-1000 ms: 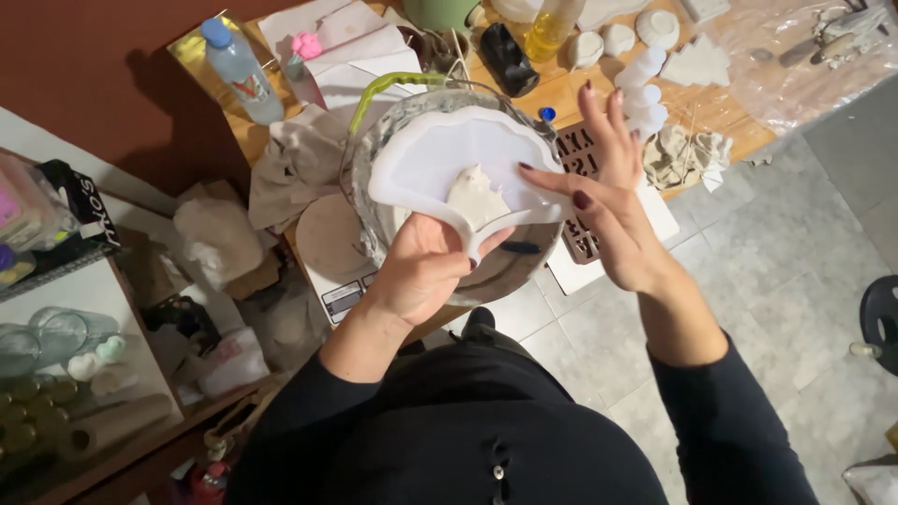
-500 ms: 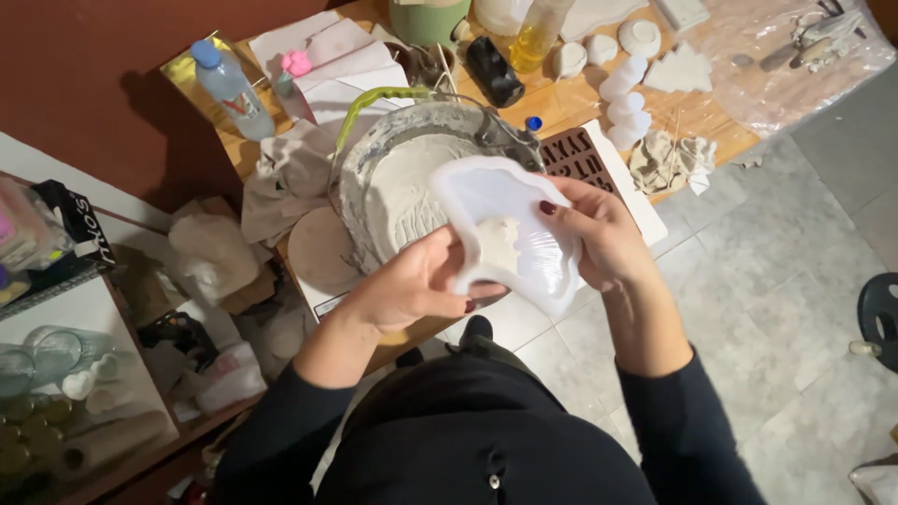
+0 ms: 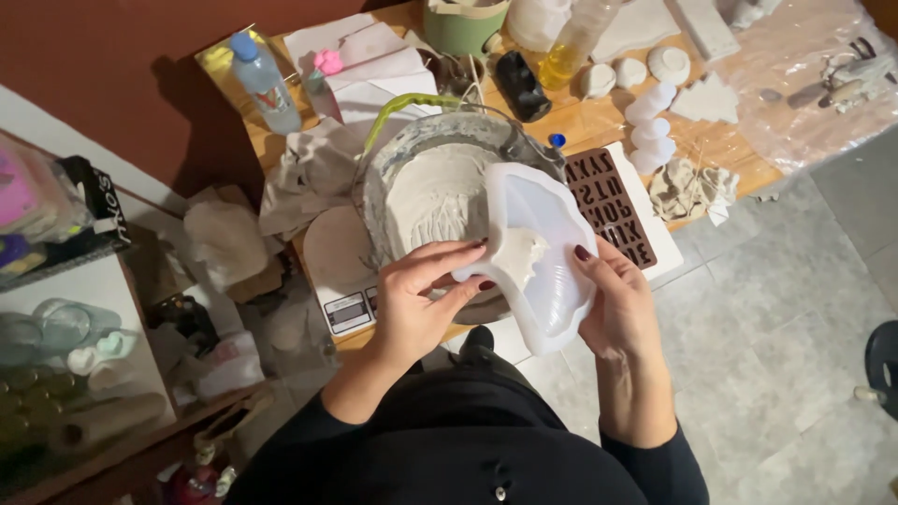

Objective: The user is mixing a plaster-like substance and pouring it into a silicone shell mold using a spoon.

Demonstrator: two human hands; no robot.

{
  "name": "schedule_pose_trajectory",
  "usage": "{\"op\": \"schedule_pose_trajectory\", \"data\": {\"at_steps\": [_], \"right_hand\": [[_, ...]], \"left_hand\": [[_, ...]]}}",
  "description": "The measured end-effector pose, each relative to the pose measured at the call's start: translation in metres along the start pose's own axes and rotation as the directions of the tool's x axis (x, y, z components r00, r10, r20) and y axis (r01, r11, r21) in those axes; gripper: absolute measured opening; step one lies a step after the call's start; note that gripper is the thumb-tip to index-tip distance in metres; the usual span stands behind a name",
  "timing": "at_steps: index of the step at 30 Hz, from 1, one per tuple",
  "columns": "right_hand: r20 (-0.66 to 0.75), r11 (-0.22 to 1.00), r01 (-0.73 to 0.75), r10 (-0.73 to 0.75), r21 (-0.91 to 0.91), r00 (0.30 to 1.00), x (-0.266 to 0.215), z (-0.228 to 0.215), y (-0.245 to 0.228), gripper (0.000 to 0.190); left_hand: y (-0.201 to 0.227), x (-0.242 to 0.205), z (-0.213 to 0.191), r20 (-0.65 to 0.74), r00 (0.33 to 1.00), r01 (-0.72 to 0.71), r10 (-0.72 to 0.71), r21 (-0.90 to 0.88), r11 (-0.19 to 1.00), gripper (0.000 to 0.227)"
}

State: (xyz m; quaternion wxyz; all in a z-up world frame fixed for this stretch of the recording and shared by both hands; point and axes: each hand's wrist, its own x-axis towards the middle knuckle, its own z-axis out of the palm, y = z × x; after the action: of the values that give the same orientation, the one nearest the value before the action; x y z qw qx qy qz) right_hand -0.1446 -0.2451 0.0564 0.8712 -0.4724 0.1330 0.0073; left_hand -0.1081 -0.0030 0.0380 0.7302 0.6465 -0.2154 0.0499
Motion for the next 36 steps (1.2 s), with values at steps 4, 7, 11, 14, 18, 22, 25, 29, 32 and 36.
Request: {"op": "schedule_pose_trajectory", "data": {"at_steps": [4, 7, 11, 14, 18, 22, 25, 29, 32, 36], "right_hand": [[0.010, 1.000, -0.027, 0.027, 0.009, 1.000, -0.003, 0.007, -0.004, 0.036], [0.005, 1.000, -0.029, 0.029, -0.002, 1.000, -0.003, 0.007, -0.006, 0.035], [0.013, 1.000, -0.014, 0.014, -0.009, 1.000, -0.004, 0.006, -0.006, 0.035], [-0.007, 1.000, -0.015, 0.014, -0.022, 1.000, -0.005, 0.012, -0.009, 0.036], [-0.015, 0.999, -0.007, 0.006, -0.041, 1.000, -0.005, 0.011, -0.011, 0.036], [-0.016, 0.999, -0.020, 0.019, -0.039, 1.000, -0.007, 0.014, -0.012, 0.036], [-0.011, 0.999, -0.019, 0.018, -0.030, 1.000, -0.007, 0.012, -0.011, 0.036], [-0.009, 0.999, -0.033, 0.033, -0.008, 0.999, -0.006, 0.013, -0.010, 0.038], [-0.015, 0.999, -0.049, 0.048, -0.016, 0.999, -0.008, 0.015, -0.011, 0.041], [-0.015, 0.996, -0.081, 0.081, -0.027, 0.997, -0.009, 0.010, -0.011, 0.045]], "left_hand": [[0.004, -0.001, -0.003, -0.013, 1.000, -0.011, 0.011, -0.023, 1.000, 0.036], [0.006, 0.000, -0.004, -0.025, 1.000, -0.018, 0.019, 0.010, 1.000, 0.033], [0.004, -0.001, -0.006, -0.034, 0.998, -0.044, 0.045, 0.018, 0.999, 0.030], [0.004, 0.000, -0.005, -0.043, 0.996, -0.079, 0.080, 0.029, 0.996, 0.028], [0.005, 0.000, -0.005, -0.054, 0.992, -0.112, 0.115, 0.063, 0.992, 0.025], [0.003, -0.001, -0.003, -0.061, 0.990, -0.126, 0.129, 0.056, 0.990, 0.023], [0.001, -0.002, -0.002, -0.075, 0.988, -0.133, 0.135, 0.034, 0.991, 0.022], [-0.005, -0.004, -0.001, -0.090, 0.982, -0.170, 0.169, -0.001, 0.985, 0.021], [-0.008, -0.007, 0.003, -0.097, 0.982, -0.168, 0.160, -0.075, 0.983, 0.022], [-0.011, -0.011, 0.006, -0.102, 0.988, -0.134, 0.117, -0.189, 0.973, 0.023]]}}
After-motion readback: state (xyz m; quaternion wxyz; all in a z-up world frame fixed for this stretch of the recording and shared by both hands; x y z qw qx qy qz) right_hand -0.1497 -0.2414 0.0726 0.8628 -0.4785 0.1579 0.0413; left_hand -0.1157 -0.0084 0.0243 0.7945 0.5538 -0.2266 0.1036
